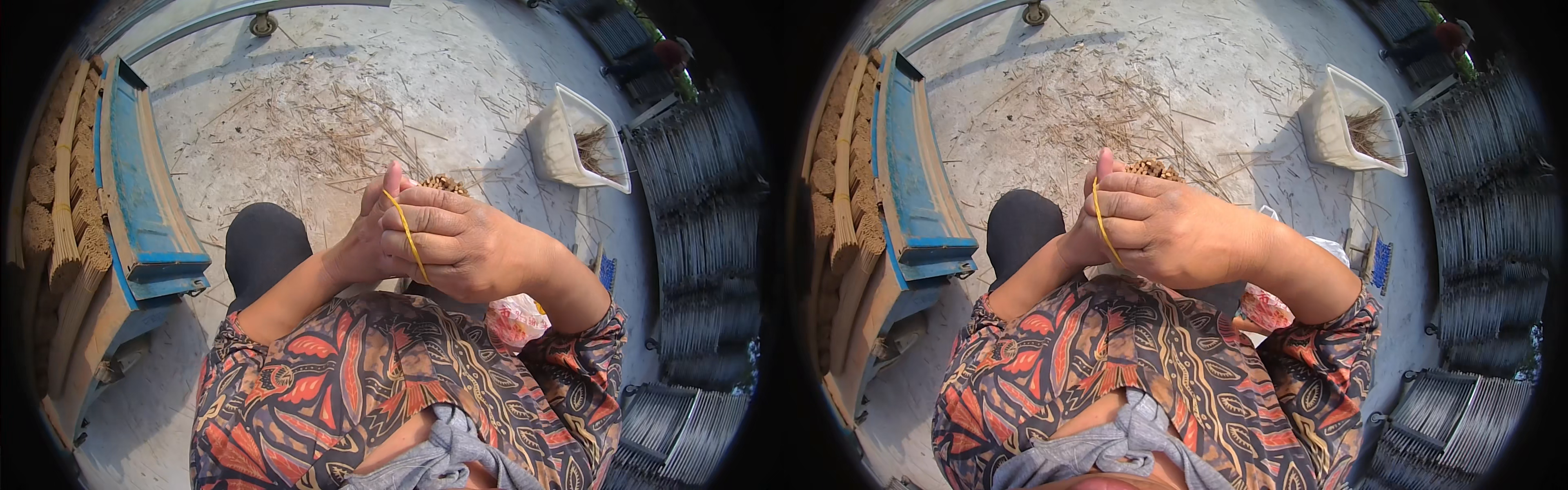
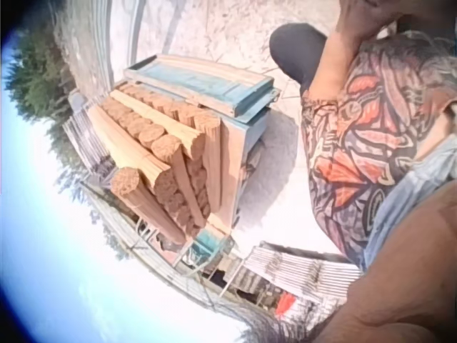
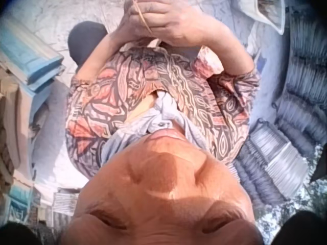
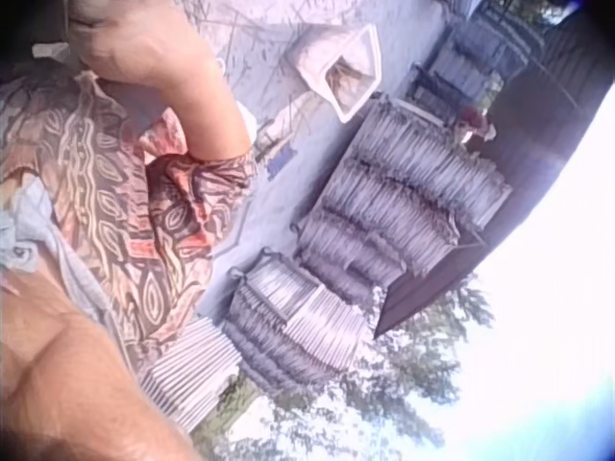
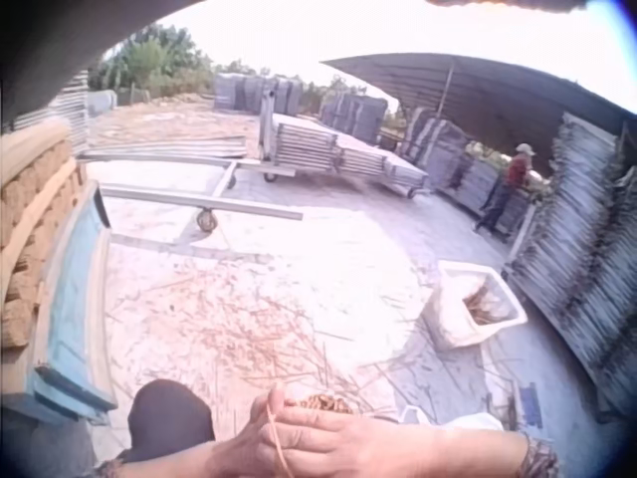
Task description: The person gathers thin wooden sticks, aligns them into bundles, and secures them with rubber bands. The person also stacks the finished bundles on a nearby cart.
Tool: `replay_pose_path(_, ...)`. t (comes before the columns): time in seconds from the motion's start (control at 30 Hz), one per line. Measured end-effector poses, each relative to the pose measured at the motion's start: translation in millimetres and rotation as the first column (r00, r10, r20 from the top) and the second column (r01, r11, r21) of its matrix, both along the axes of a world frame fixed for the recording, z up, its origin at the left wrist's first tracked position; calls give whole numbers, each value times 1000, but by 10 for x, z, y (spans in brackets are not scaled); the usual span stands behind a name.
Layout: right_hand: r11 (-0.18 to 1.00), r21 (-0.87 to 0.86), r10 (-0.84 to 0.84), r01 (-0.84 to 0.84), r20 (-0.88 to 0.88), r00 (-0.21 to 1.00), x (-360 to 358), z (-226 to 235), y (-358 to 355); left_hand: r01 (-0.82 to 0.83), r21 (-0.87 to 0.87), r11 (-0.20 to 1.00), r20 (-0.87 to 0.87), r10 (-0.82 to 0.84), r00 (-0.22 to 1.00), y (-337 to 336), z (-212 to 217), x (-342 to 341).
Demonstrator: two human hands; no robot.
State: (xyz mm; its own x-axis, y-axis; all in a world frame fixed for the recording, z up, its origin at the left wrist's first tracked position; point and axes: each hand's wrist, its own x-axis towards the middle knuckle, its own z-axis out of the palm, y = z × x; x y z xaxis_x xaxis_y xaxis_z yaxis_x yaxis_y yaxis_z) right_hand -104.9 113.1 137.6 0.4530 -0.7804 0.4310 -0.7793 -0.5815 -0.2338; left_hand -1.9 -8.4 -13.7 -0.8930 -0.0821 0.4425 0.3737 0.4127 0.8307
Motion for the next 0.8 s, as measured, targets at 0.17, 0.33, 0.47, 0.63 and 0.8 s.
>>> replay_pose_path(0.17, 995, -94, -9, 11, 21, 1000, -36, -20, -44, 210, 377, 902, 146, -282, 948, -21, -152, -78)
replay_pose_path(0.33, 993, -112, -26, 26, 5, 1000, -84, -55, -107, 311, 870, 382, -119, -450, 885, -83, 196, 11)
replay_pose_path(0.47, 979, -154, -110, 133, 153, 982, -128, 116, -20, 275, 852, 446, -106, -367, 924, -217, 206, -19)
replay_pose_path(0.63, 871, -104, -166, 480, 857, 488, -168, -564, 245, 126, 900, -418, -325, -449, 832, -271, -121, -97)
replay_pose_path(0.8, 876, 346, -371, 335, 929, 11, 355, -1373, 283, -42, 982, -184, -24, -345, 938, -124, -151, -87)
